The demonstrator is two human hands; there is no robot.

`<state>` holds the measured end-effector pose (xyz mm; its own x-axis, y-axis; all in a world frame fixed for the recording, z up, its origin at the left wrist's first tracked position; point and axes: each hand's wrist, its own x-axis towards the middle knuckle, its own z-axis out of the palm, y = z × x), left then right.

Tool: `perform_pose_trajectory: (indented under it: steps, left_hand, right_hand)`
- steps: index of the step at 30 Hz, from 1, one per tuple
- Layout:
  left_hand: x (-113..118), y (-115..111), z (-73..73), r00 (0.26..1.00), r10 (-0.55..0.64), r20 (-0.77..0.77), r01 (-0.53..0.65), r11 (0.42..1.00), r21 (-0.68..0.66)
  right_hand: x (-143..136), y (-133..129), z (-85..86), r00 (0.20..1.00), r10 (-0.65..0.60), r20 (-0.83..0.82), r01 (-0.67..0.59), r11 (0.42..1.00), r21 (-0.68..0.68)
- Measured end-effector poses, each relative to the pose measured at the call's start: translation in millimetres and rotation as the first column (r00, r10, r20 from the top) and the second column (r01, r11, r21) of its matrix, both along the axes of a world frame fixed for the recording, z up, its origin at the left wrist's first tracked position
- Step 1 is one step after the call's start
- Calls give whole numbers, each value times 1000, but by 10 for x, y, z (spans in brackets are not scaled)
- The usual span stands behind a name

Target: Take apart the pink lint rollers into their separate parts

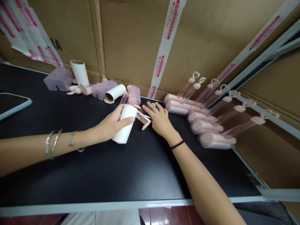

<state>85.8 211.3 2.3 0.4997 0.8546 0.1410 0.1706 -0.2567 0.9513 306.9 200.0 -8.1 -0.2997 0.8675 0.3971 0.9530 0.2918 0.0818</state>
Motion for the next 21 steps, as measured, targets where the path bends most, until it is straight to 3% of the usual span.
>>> perform_pose_trajectory:
  steps: [3,5,9,11,13,15,17,21]
  left_hand:
    - [-2,-50,13,996,-35,-84,34,999,-16]
    - [-4,-43,103,998,-22,-57,22,1000,3]
    - [-119,-12,545,998,-58,14,57,995,83]
    - [-239,-38,767,950,-256,-177,262,965,8]
    - [-348,-88,868,794,-448,-410,455,886,-88]
    - [-384,-128,823,708,-449,-545,492,867,-75]
    - [-302,-122,680,688,-417,-594,487,872,-49]
    - [207,48,362,726,-563,-396,516,826,-228]
  right_hand:
    - [24,-78,-8,998,6,62,-3,998,-60]
    - [62,-177,22,998,-1,56,6,996,-84]
    - [207,-284,120,993,18,-115,-28,996,-83]
    - [293,-284,178,963,56,-265,-51,998,28]
    - [356,-281,234,919,97,-382,-30,984,178]
    - [383,-292,280,898,100,-429,32,956,292]
    - [382,-310,311,897,89,-433,71,937,341]
    - [381,-316,322,905,105,-413,59,929,365]
